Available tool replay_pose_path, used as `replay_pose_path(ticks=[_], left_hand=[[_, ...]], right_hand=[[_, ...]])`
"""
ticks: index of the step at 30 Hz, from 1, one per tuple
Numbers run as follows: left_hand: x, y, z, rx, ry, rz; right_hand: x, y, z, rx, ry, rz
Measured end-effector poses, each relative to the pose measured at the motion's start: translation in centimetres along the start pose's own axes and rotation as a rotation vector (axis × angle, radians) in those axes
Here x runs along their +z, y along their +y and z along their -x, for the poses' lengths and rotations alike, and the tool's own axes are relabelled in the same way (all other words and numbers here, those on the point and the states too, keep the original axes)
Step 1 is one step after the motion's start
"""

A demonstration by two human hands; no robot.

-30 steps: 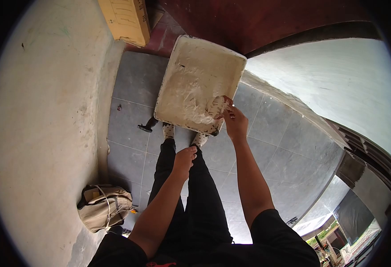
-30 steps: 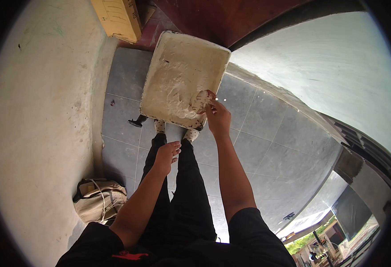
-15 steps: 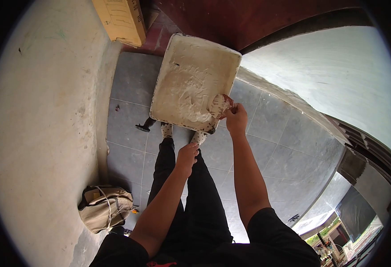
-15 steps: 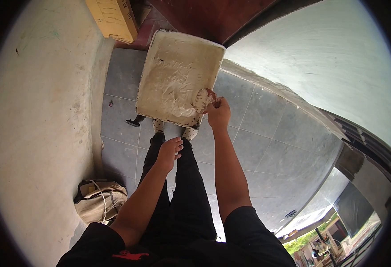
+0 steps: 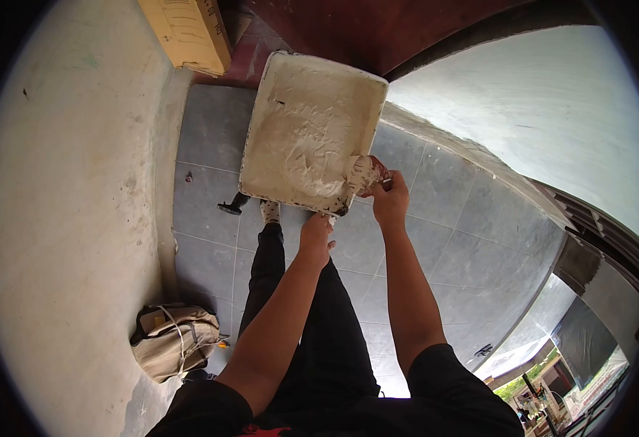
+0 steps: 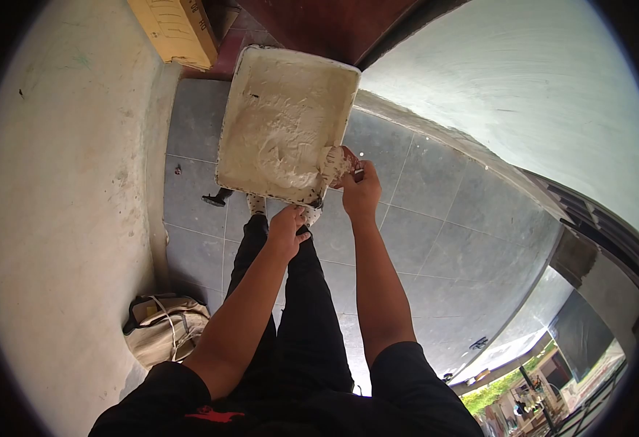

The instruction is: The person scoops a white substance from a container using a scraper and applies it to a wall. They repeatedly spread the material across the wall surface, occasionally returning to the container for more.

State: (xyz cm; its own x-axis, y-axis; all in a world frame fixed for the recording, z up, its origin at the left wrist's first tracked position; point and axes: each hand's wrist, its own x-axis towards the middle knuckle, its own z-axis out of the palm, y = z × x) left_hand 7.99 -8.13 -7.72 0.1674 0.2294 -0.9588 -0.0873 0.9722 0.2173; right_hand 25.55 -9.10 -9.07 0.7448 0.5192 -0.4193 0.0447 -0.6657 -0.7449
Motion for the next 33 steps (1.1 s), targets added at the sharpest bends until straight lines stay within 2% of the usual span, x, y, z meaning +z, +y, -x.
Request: replay_pose_path(ticks=[2, 9, 14, 18, 20, 21, 23, 24, 25, 27, 28, 30, 33], left_hand=[[0.2, 0.1, -0.3, -0.067, 0.017, 0.022], [0.1, 0.6, -0.1, -0.112, 0.039, 0.024], [0.6, 1.4, 1.1, -0.09, 0.023, 0.018], [0.4, 1.4, 1.2, -0.087, 0.011, 0.006], [0.0, 1.1, 0.6, -0.13, 0.016, -0.063], [-0.3, 1.0, 0.3, -0.128, 0.019, -0.064], [-0.7, 0.9, 0.0, -0.127, 0.01, -0.104], [-1.0, 0.8, -0.1, -0.127, 0.012, -0.107], [-1.1, 0.9, 0.0, -0.112, -0.004, -0.121], [-1.1, 1.1, 0.3, -0.1, -0.017, -0.135], [-1.1, 1.1, 0.3, -0.109, -0.01, -0.144], [-1.1, 1.4, 0.5, -0.117, -0.002, -0.152], [-1.2, 1.4, 0.6, -0.125, -0.001, -0.158]], right_hand=[[-0.4, 0.5, 0.0, -0.013, 0.009, -0.014], [-3.4, 0.5, 0.2, -0.021, 0.031, -0.135], [-6.4, -4.1, 1.2, 0.058, -0.039, -0.288], [-4.5, -5.1, 0.6, 0.004, -0.159, -0.37], [-2.1, -5.0, 0.2, -0.121, -0.208, -0.335], [-1.4, -5.1, 0.2, -0.12, -0.209, -0.338], [-0.1, -6.0, 0.4, -0.489, 0.021, 0.364], [0.4, -6.4, 0.5, -0.498, 0.027, 0.401], [0.7, -7.2, 0.7, -0.497, 0.027, 0.399], [0.9, -8.7, 1.1, -0.143, -0.179, 0.256], [1.1, -8.3, 1.2, -0.142, -0.18, 0.255], [1.9, -6.6, 1.2, -0.266, -0.16, -0.083], [1.7, -4.8, 1.0, -0.168, -0.257, -0.192]])
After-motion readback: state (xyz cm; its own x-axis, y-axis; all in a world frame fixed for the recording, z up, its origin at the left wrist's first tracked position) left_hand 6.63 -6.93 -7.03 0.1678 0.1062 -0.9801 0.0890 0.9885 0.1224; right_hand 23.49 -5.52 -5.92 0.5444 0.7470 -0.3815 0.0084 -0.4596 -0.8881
